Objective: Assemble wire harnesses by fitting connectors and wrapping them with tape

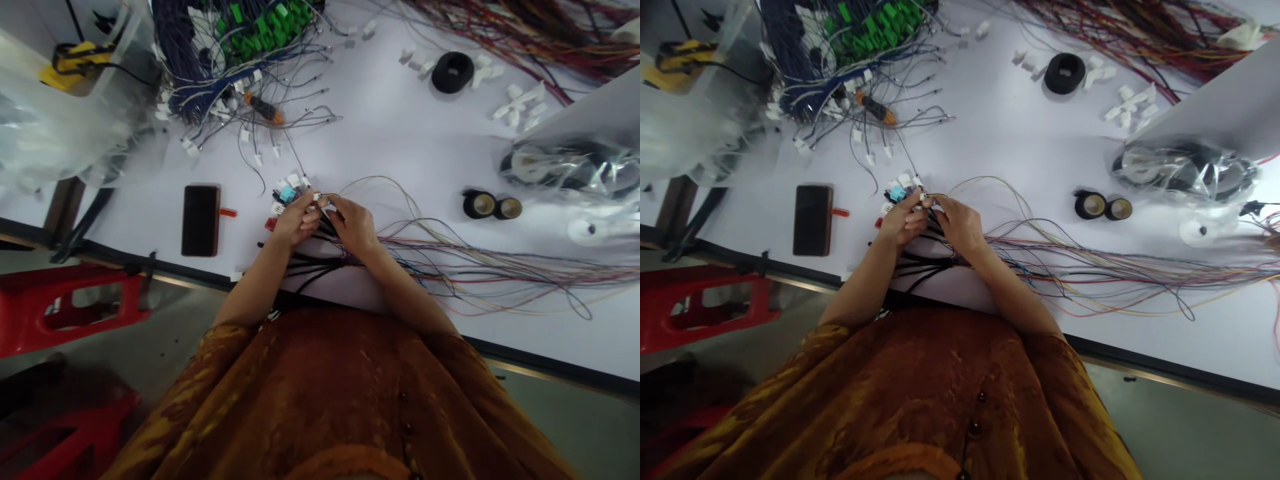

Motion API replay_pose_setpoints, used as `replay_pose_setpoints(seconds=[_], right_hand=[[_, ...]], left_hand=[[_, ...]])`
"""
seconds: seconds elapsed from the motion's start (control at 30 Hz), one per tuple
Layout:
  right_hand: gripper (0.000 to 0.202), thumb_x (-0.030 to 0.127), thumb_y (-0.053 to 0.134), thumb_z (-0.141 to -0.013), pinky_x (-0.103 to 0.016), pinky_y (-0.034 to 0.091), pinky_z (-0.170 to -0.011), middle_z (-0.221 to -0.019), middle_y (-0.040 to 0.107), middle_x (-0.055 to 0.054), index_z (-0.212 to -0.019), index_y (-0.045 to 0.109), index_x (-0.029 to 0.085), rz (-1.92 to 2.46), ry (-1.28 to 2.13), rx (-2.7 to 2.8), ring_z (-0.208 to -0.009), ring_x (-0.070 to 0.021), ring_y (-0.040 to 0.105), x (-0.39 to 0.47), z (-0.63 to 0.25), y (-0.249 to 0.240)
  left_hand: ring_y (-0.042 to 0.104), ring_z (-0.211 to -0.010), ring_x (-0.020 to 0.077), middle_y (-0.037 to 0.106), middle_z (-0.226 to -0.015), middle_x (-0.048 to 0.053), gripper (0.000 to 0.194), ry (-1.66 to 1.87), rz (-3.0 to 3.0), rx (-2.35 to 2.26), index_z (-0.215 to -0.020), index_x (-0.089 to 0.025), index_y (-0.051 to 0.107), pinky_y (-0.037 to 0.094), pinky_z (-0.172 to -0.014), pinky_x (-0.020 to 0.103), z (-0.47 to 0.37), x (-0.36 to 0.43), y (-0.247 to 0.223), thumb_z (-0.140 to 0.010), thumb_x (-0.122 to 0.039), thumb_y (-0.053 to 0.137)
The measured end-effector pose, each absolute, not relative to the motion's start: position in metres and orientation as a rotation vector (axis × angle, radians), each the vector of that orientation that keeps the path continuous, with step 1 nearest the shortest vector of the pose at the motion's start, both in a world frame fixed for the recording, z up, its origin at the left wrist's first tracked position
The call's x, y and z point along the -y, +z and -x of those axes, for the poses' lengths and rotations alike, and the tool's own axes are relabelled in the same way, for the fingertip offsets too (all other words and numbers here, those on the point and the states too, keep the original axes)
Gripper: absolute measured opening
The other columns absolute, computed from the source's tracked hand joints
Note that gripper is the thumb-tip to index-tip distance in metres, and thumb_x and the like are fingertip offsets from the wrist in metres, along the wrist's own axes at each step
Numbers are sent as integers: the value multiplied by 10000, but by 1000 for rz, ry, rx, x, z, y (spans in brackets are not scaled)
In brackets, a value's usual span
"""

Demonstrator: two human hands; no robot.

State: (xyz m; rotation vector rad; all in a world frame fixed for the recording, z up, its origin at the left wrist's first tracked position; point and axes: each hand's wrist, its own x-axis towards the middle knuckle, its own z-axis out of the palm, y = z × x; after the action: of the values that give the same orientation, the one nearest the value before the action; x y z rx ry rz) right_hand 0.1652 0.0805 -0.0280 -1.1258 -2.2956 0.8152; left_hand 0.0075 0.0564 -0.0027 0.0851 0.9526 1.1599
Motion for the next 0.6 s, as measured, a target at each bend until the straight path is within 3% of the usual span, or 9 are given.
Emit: replay_pose_setpoints(seconds=[0.07,0.13,0.3,0.43,0.6], right_hand=[[217,273,557,-991,-307,506,-796,-967,754,-81,-1105,715,176,1091,821,2302,-894,-211,692,-81,-167,-28],[256,345,524,-1021,-294,507,-770,-878,732,-63,-1037,714,174,1010,844,2198,-822,-183,676,-81,-171,-26],[406,412,375,-1076,-310,542,-770,-890,689,-57,-1029,712,189,993,763,1812,-815,-159,670,-86,-180,-15],[308,342,458,-1043,-346,543,-901,-1164,691,-118,-1035,729,198,942,746,1908,-1024,-194,676,-103,-180,-13],[234,231,530,-982,-350,533,-849,-974,728,-96,-1010,760,194,814,952,2320,-923,-213,673,-120,-177,-13]], left_hand=[[323,-333,-21,587,-656,-37,296,1194,-141,-1002,-789,-144,564,207,-290,98,-9,-57,-3,-1043,-281,498],[383,-373,0,599,-670,-28,231,1269,-271,-1061,-845,-157,600,248,-332,117,-9,-55,-6,-1016,-307,557],[481,-514,64,602,-694,2,302,1254,-844,-1274,-935,-184,667,333,-473,174,-3,-46,-10,-972,-477,600],[566,-700,142,614,-770,31,431,1125,-1542,-1398,-875,-194,666,449,-687,272,-4,-41,-9,-978,-585,517],[545,-749,197,590,-781,58,457,1129,-1786,-1370,-832,-217,613,443,-741,337,-11,-41,-8,-1000,-597,424]])
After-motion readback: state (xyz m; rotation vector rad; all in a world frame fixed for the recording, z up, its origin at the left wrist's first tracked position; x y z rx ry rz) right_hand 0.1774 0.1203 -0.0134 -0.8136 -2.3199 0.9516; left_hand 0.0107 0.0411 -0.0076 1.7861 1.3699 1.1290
